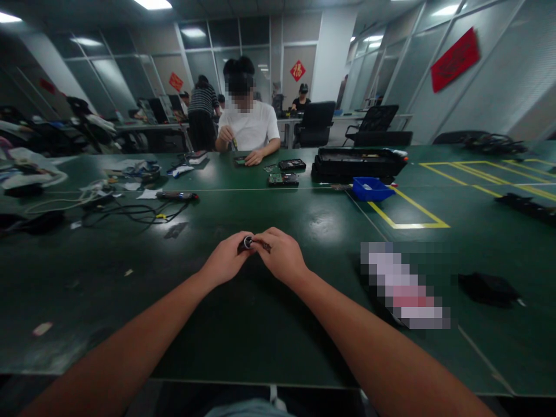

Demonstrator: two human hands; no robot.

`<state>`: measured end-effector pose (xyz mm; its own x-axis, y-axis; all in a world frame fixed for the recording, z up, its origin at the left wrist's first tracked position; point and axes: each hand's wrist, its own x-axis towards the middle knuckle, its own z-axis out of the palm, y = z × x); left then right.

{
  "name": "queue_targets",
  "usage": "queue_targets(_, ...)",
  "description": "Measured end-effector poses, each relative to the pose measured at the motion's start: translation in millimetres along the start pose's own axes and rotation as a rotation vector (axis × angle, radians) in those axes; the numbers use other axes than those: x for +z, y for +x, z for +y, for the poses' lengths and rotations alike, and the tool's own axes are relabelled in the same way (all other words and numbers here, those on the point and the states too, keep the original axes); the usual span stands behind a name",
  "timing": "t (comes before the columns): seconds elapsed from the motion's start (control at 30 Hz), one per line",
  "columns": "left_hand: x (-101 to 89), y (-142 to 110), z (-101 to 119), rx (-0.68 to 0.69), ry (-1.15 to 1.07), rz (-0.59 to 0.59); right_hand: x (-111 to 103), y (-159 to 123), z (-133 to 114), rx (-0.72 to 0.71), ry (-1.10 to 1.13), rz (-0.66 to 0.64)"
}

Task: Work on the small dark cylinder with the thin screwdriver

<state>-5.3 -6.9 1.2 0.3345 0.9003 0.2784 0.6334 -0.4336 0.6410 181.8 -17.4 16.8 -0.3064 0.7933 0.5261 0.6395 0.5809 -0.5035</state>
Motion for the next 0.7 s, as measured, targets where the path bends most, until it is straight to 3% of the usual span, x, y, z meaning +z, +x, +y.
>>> queue_targets(0.17, 2.1, -0.6, 1.6, 0.1, -0.084, 0.0, 2.0, 0.2, 0.3, -0.038, 0.019, 0.001)
queue_targets(0.3, 1.7, -0.7, 2.2, 0.133, -0.091, -0.007, 1.0, 0.8, -1.5, 0.029, 0.028, 0.034)
queue_targets(0.7, 1.8, -0.9, 1.8, 0.115, -0.104, 0.011, -6.8, -0.5, -8.0, 0.069, 0.046, 0.087)
